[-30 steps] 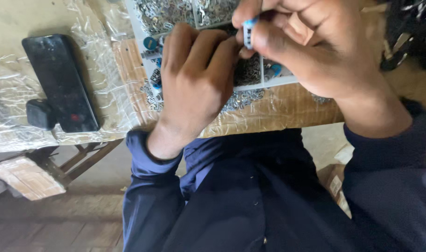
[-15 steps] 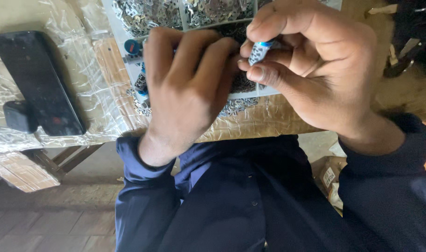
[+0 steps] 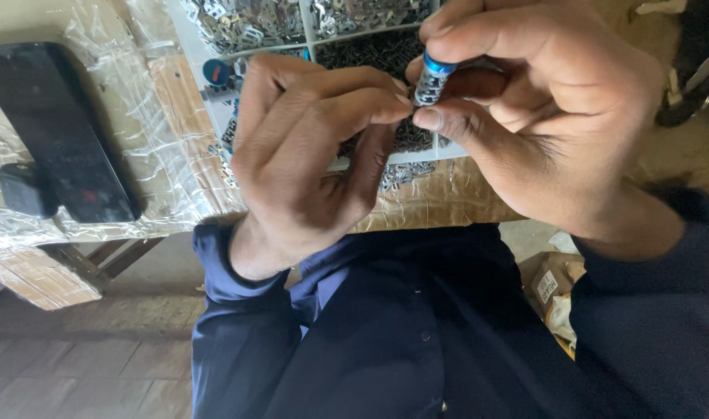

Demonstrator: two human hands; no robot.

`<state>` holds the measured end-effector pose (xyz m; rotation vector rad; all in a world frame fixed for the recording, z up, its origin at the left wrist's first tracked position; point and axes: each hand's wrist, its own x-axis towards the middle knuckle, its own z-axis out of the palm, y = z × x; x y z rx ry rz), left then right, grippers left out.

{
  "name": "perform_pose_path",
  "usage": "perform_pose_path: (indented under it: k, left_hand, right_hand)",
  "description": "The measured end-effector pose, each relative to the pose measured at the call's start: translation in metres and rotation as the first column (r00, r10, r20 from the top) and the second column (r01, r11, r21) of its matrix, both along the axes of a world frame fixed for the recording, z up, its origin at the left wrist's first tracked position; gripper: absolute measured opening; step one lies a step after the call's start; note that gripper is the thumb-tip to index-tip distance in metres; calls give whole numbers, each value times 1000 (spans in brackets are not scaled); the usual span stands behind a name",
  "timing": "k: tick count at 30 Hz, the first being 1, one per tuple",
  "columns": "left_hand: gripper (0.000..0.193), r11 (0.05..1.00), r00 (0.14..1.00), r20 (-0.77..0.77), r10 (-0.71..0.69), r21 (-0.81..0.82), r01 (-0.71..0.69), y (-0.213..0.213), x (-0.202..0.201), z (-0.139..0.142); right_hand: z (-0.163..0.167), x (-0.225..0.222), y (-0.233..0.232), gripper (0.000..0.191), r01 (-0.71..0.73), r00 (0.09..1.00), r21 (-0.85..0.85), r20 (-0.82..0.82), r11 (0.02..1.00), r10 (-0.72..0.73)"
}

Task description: The person sits at a workbench assembling padlock lock cylinders, picking small blue-topped pin parts from a compartment tray and pressing them into the cylinder body held in the other hand, repeating this for successive cylinders, and finally working an assembled cylinder with a key.

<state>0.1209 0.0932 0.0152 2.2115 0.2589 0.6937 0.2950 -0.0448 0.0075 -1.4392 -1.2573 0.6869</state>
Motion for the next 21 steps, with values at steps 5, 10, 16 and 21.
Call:
perform_pose_path:
  k: [5,10,16,21]
  left_hand:
    - [18,992,999,22,34,-123,-31,-1,-3,-2]
    - [18,930,996,74,45,-367,-15,-5,-3,-6]
    - [19,868,997,43,58,-496,-29,-10,-9,-6]
    - [21,853,992,48,119,-517,-78,-10,-9,-9]
  right_hand:
    - [-1,-2,-2,33,-37,999,11,-17,999,37]
    - [-2,-2,0,31,-49,997,11,-55,999,49]
    - [0,-2,7,29,-66,995,36,-76,997,68]
    - [-1,1,7,28,-103,995,71,4,992,103]
